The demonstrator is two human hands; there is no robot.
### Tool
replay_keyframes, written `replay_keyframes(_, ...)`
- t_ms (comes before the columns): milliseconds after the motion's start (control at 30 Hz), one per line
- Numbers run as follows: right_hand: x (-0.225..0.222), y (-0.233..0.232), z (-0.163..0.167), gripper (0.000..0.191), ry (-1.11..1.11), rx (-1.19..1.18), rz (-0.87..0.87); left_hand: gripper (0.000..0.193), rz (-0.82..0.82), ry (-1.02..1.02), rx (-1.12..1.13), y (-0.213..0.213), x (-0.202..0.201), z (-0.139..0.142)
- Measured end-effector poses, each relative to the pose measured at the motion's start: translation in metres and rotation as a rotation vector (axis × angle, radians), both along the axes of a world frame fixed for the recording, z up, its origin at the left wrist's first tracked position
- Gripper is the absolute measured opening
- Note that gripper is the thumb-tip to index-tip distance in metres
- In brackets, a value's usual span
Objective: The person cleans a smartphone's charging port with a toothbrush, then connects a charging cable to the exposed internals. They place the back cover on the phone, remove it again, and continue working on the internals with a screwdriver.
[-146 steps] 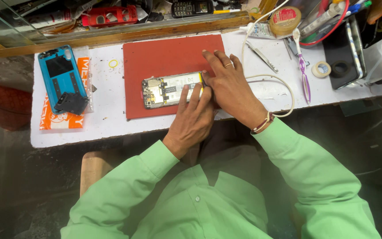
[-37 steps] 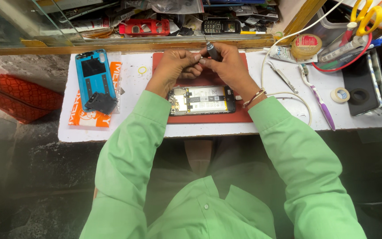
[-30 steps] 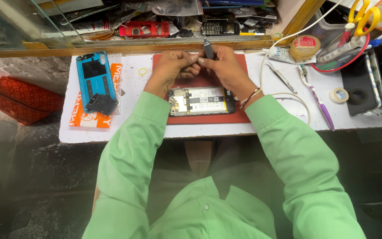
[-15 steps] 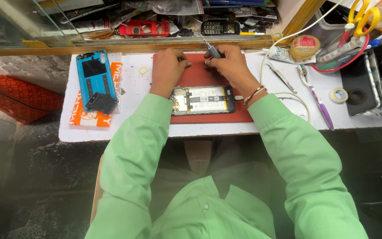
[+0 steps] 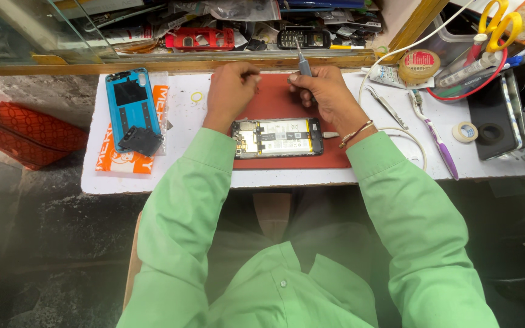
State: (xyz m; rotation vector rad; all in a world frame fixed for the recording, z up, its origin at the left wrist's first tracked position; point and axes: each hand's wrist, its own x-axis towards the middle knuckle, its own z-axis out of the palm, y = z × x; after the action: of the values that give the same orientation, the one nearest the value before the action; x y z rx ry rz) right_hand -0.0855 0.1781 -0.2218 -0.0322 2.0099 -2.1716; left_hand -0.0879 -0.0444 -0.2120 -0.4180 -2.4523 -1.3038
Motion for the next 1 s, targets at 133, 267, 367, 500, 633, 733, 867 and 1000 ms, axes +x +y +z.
replay_keyframes(133,0.002,-0.003,-0.002,0.010,-0.056,-0.075,-0.002,0.032,-0.223,0.073,-0.011,0.007,0.006,0.004)
replay_keyframes(267,0.003,-0.009,-0.004,0.010,-0.055,-0.097,0.016,0.027,-0.224,-0.019,-0.004,0.011,0.009,0.003)
replay_keyframes(367,0.002,-0.010,-0.004,0.008,-0.060,-0.069,0.029,0.018,-0.259,-0.122,0.068,0.009,0.008,0.000)
replay_keyframes(500,0.001,-0.012,-0.005,0.007,-0.064,0.011,0.011,0.007,-0.377,-0.139,0.194,0.009,0.005,-0.003)
replay_keyframes(633,0.001,-0.016,-0.007,0.006,0.031,0.093,-0.082,0.008,-0.134,-0.054,-0.033,0.007,0.005,-0.002)
replay_keyframes(733,0.002,-0.018,-0.007,0.006,0.058,0.123,-0.123,0.008,-0.116,0.048,-0.083,0.008,0.004,-0.001)
replay_keyframes(867,0.003,-0.018,-0.008,0.006,0.073,0.132,-0.121,0.009,-0.059,0.146,-0.235,0.008,0.002,-0.002)
replay_keyframes(1000,0.004,-0.018,-0.009,0.006,0.078,0.114,-0.100,0.008,-0.047,0.130,-0.201,0.006,0.003,-0.005)
